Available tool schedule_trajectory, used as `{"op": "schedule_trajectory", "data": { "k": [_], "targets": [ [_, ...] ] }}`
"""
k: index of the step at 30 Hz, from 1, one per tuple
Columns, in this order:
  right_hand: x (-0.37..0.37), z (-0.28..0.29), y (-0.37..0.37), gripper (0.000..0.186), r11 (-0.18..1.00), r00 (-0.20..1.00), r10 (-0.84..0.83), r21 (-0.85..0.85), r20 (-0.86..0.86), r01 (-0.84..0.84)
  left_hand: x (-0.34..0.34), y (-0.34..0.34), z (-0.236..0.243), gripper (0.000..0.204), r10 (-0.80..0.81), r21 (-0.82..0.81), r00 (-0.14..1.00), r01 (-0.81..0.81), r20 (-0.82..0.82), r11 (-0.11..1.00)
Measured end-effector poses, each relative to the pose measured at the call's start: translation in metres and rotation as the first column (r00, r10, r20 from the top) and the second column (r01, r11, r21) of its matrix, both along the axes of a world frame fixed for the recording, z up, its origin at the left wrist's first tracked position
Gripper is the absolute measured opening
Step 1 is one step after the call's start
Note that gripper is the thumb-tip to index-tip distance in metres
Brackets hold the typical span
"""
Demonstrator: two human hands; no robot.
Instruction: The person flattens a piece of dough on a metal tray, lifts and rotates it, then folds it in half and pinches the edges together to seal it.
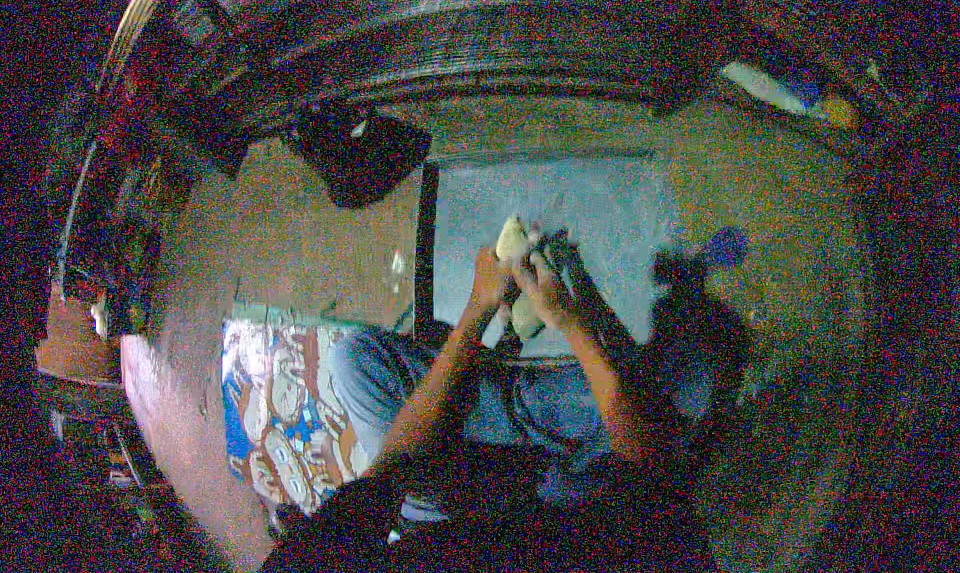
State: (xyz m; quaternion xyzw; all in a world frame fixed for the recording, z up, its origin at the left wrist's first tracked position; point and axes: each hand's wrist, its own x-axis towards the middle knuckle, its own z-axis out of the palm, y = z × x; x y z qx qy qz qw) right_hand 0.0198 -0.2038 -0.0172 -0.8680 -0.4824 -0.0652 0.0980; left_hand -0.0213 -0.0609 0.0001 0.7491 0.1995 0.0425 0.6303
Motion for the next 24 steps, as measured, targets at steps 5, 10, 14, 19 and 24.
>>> {"op": "schedule_trajectory", "data": {
  "k": [5,10,14,19,24],
  "targets": [
    [0.004,0.001,-0.005,0.079,0.946,0.886,-0.027,0.275,-0.462,0.173,0.006,-0.011,-0.011,0.042,0.114,-0.005,0.987,-0.114,0.114,0.993],
    [-0.004,0.006,-0.001,0.07,0.922,0.89,-0.035,0.329,-0.456,0.204,0.011,0.001,-0.053,0.049,0.048,0.142,0.991,-0.065,0.123,0.988],
    [-0.003,0.018,-0.003,0.074,0.92,0.867,-0.064,0.306,-0.494,0.243,0.011,-0.008,-0.02,0.046,0.069,0.176,0.995,-0.08,0.068,0.981],
    [-0.001,0.026,-0.003,0.101,0.972,0.782,-0.035,0.162,-0.622,0.172,-0.002,-0.005,0.0,0.034,0.059,-0.049,0.992,-0.054,0.108,0.997],
    [0.002,0.006,-0.006,0.104,0.984,0.789,-0.122,-0.178,-0.602,0.016,-0.016,-0.002,0.033,0.022,-0.136,-0.292,0.975,0.184,0.178,0.939]
  ]
}}
